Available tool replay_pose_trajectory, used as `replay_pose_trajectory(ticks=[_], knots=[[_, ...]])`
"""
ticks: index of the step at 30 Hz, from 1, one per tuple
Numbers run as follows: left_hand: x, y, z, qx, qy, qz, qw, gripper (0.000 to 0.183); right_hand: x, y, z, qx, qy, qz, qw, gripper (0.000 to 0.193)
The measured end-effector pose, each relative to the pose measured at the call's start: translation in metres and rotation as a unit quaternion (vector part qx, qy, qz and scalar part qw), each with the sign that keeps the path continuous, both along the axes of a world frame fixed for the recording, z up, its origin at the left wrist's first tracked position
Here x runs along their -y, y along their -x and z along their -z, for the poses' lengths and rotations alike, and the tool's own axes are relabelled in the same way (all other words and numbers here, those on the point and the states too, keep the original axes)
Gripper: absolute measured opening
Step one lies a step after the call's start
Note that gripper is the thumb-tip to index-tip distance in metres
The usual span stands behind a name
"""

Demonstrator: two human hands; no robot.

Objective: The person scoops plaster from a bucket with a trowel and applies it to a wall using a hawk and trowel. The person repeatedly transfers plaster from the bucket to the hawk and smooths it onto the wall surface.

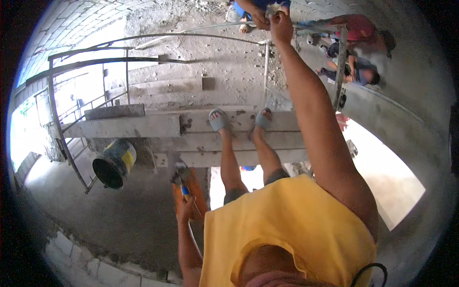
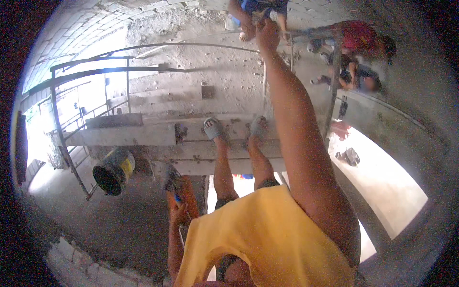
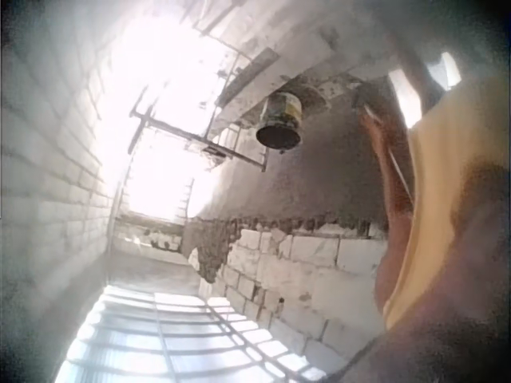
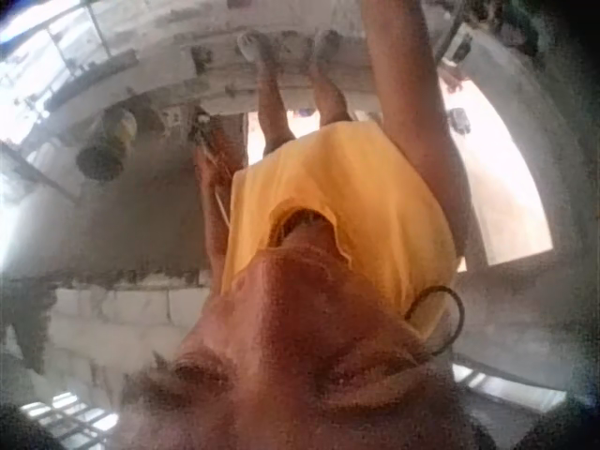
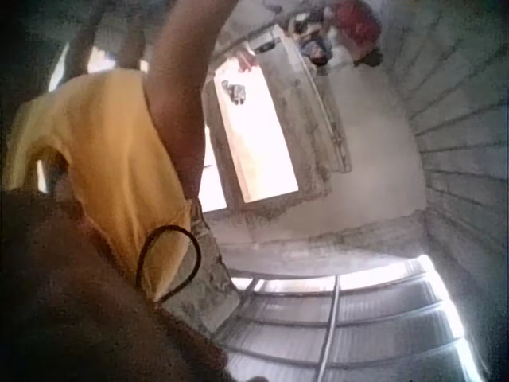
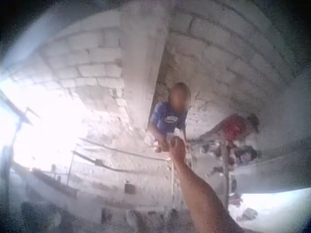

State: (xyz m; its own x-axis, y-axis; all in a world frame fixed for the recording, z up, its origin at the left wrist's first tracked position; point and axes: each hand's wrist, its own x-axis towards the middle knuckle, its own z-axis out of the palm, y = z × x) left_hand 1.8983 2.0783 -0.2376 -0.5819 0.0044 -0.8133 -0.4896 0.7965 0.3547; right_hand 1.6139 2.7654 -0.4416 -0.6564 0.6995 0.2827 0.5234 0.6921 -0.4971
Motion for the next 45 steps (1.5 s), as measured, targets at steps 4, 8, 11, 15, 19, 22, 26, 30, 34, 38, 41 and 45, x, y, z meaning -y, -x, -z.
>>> replay_pose_trajectory(ticks=[4,8,11,15,19,22,26,30,34,38,41,45], knots=[[-0.023,0.029,-0.017,0.131,0.126,0.013,0.983,0.054,-0.005,-0.041,-0.032,-0.136,0.141,-0.021,0.980,0.035],[-0.016,0.040,0.014,0.095,0.022,-0.032,0.995,0.056,-0.026,-0.114,-0.072,-0.184,0.402,0.050,0.896,0.040],[-0.073,0.072,0.018,-0.095,0.029,0.093,0.991,0.054,-0.031,-0.180,-0.096,-0.256,0.502,-0.029,0.826,0.026],[-0.171,0.120,-0.021,-0.071,0.117,0.175,0.975,0.054,0.003,-0.205,-0.119,-0.361,0.685,0.125,0.621,0.024],[-0.243,0.146,-0.044,-0.159,0.114,0.219,0.956,0.054,0.061,-0.195,-0.173,-0.174,0.726,0.156,0.647,0.047],[-0.290,0.168,-0.044,-0.188,0.091,0.268,0.941,0.052,0.120,-0.205,-0.147,-0.032,0.594,-0.023,0.804,0.043],[-0.334,0.183,-0.051,-0.275,0.049,0.307,0.910,0.049,0.172,-0.182,-0.219,0.005,0.497,-0.097,0.863,0.044],[-0.376,0.190,-0.049,-0.251,0.038,0.299,0.920,0.046,0.173,-0.169,-0.214,0.049,0.571,-0.083,0.815,0.057],[-0.395,0.189,-0.038,-0.313,-0.004,0.329,0.891,0.064,0.163,-0.159,-0.193,0.055,0.559,-0.066,0.824,0.053],[-0.399,0.184,-0.040,-0.248,0.011,0.357,0.900,0.066,0.147,-0.162,-0.201,0.030,0.654,-0.024,0.755,0.043],[-0.387,0.188,-0.041,-0.098,0.040,0.369,0.923,0.061,0.114,-0.157,-0.193,0.071,0.603,-0.016,0.794,0.040],[-0.310,0.173,-0.021,-0.077,0.076,0.343,0.933,0.064,0.055,-0.154,-0.153,0.061,0.541,-0.044,0.838,0.034]])
